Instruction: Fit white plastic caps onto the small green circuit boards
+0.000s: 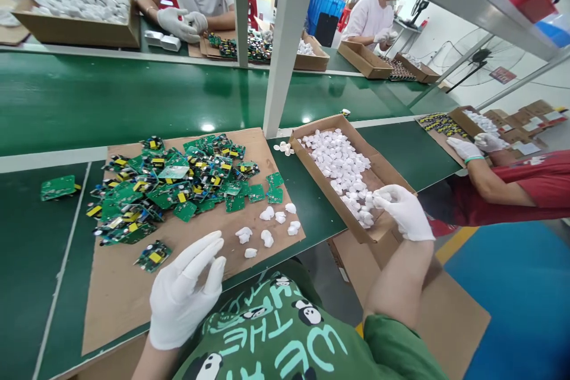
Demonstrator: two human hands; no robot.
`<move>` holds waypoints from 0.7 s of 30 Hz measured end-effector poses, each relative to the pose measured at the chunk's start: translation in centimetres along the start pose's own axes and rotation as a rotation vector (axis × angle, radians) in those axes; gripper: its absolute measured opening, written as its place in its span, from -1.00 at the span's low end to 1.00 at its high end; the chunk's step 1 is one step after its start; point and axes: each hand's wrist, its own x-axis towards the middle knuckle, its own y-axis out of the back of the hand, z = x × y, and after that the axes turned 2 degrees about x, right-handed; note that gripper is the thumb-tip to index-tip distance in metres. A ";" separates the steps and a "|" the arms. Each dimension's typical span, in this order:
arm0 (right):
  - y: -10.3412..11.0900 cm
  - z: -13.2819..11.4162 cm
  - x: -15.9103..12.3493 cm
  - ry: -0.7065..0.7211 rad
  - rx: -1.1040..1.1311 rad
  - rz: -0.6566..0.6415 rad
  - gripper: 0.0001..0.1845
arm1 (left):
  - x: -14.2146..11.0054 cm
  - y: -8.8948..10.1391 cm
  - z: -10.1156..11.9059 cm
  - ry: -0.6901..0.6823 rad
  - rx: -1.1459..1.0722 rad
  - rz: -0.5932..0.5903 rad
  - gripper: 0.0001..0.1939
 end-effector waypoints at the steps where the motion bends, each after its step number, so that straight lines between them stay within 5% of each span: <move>1: 0.2 -0.5 -0.1 0.005 0.024 0.006 -0.64 | 0.1 0.0 0.3 0.031 -0.022 0.001 -0.61; 6: 0.8 -3.7 -0.6 0.055 0.151 0.083 -0.62 | 0.9 -0.3 1.9 0.180 -0.306 -0.073 -0.67; 9: -0.2 -6.5 -1.9 0.150 0.286 0.097 -0.61 | 2.0 -0.9 2.9 0.383 -0.630 -0.269 -0.66; 12: -3.5 -9.5 -4.5 0.220 0.455 -0.123 -0.59 | 3.4 -1.9 4.4 0.601 -1.082 -0.542 -0.50; 16: -9.9 -12.0 -8.6 0.402 0.525 -0.463 -0.70 | 5.1 -3.0 6.0 0.608 -1.634 -0.602 -0.17; 21: -14.5 -13.0 -10.9 0.749 0.249 -0.405 -0.74 | 5.5 -2.2 5.5 0.692 -1.385 -0.458 -0.51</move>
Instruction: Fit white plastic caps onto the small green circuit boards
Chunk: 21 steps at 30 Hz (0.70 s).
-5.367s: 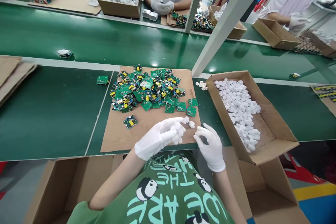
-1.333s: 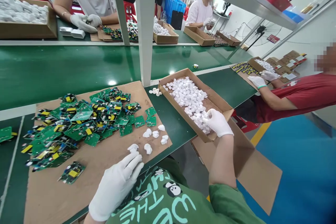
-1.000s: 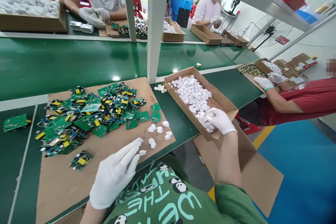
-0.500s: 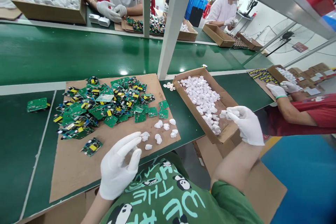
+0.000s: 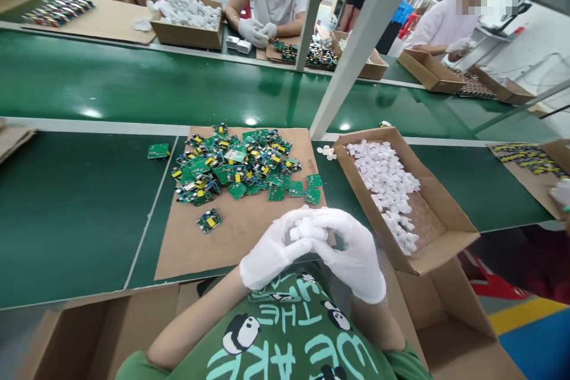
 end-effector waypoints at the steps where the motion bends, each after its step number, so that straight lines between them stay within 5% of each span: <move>1: -0.3 0.1 0.1 0.044 -0.053 0.013 -0.71 | -0.3 0.3 0.0 0.010 -0.007 0.038 -0.57; 5: -0.8 0.3 0.3 0.040 -0.109 0.015 -0.72 | -1.3 1.4 -0.7 0.059 -0.131 0.090 -0.61; 12: -3.8 0.6 0.2 -0.478 0.510 0.123 -0.74 | -2.4 2.6 -2.0 0.055 -0.271 0.153 -0.59; 16: -5.4 1.2 -0.5 -0.514 0.556 0.331 -0.70 | -2.6 3.3 -2.2 0.036 -0.246 0.316 -0.64; 21: -5.5 1.4 -1.1 -0.530 0.490 0.311 -0.75 | -2.2 3.5 -1.8 0.096 -0.344 0.413 -0.61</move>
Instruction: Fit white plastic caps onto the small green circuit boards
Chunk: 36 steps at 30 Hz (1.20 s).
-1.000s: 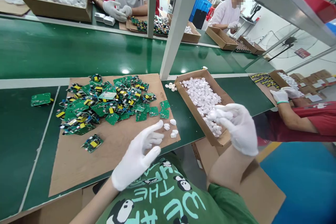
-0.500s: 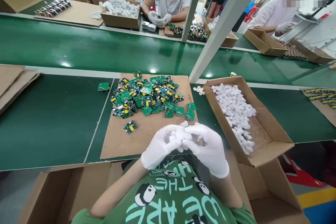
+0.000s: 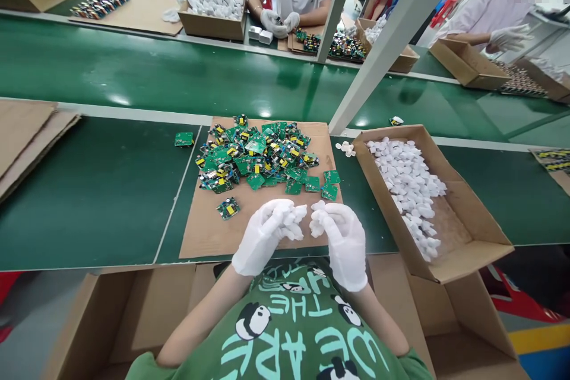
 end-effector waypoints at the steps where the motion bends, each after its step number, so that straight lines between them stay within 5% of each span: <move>1: 0.1 0.0 0.0 0.019 -0.037 -0.015 -0.76 | 0.0 0.0 0.1 0.007 -0.017 0.005 -0.61; 5: 0.8 1.3 -0.2 0.335 -0.400 -0.145 -0.91 | 0.0 1.1 0.2 -0.019 -0.032 0.032 -0.64; 8: 1.4 3.5 -0.4 0.693 -0.729 -0.244 -0.84 | -0.1 2.1 0.3 -0.057 -0.023 0.062 -0.63; 11: 1.9 5.2 -0.6 0.861 -0.904 -0.264 -0.78 | -0.3 2.7 0.4 -0.064 -0.021 0.088 -0.61; 19: 2.1 5.8 -0.6 0.858 -1.060 -0.174 -0.66 | -0.2 2.7 0.2 -0.047 -0.034 0.111 -0.65; 26: 1.4 5.7 -0.8 0.862 -1.073 -0.071 -0.81 | -0.2 2.6 0.4 -0.047 -0.048 0.103 -0.65; 33: 2.0 4.4 -0.7 0.847 -1.055 -0.193 -0.76 | -0.5 2.4 0.4 -0.041 -0.019 0.047 -0.65; 36: 2.2 2.5 -0.3 0.820 -0.888 -0.240 -0.64 | -0.7 2.3 0.2 -0.026 0.031 -0.013 -0.67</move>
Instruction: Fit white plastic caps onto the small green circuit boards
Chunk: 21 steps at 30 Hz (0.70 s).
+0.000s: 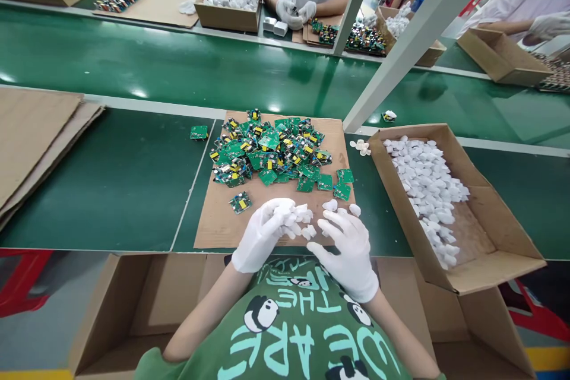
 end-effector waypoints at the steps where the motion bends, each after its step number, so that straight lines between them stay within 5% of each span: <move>1: 0.5 -0.3 0.6 -0.022 0.086 -0.009 -0.58 | -0.1 0.0 -0.1 0.003 0.023 -0.030 -0.66; 6: 0.9 -1.8 3.5 -0.201 0.384 -0.134 -0.66 | -0.3 -0.2 -0.4 -0.043 0.169 -0.133 -0.63; 13: 0.5 -1.3 3.9 -0.413 0.557 0.059 -0.81 | -0.6 0.0 0.2 -0.105 0.375 0.056 -0.58; 18: 0.9 -1.5 4.1 -0.248 0.465 -0.047 -0.60 | -0.8 -0.1 -0.4 -0.145 0.613 0.051 -0.55; 21: 0.8 -1.4 4.1 -0.240 0.367 -0.061 -0.67 | -0.9 -0.5 -0.6 -0.190 0.758 0.089 -0.48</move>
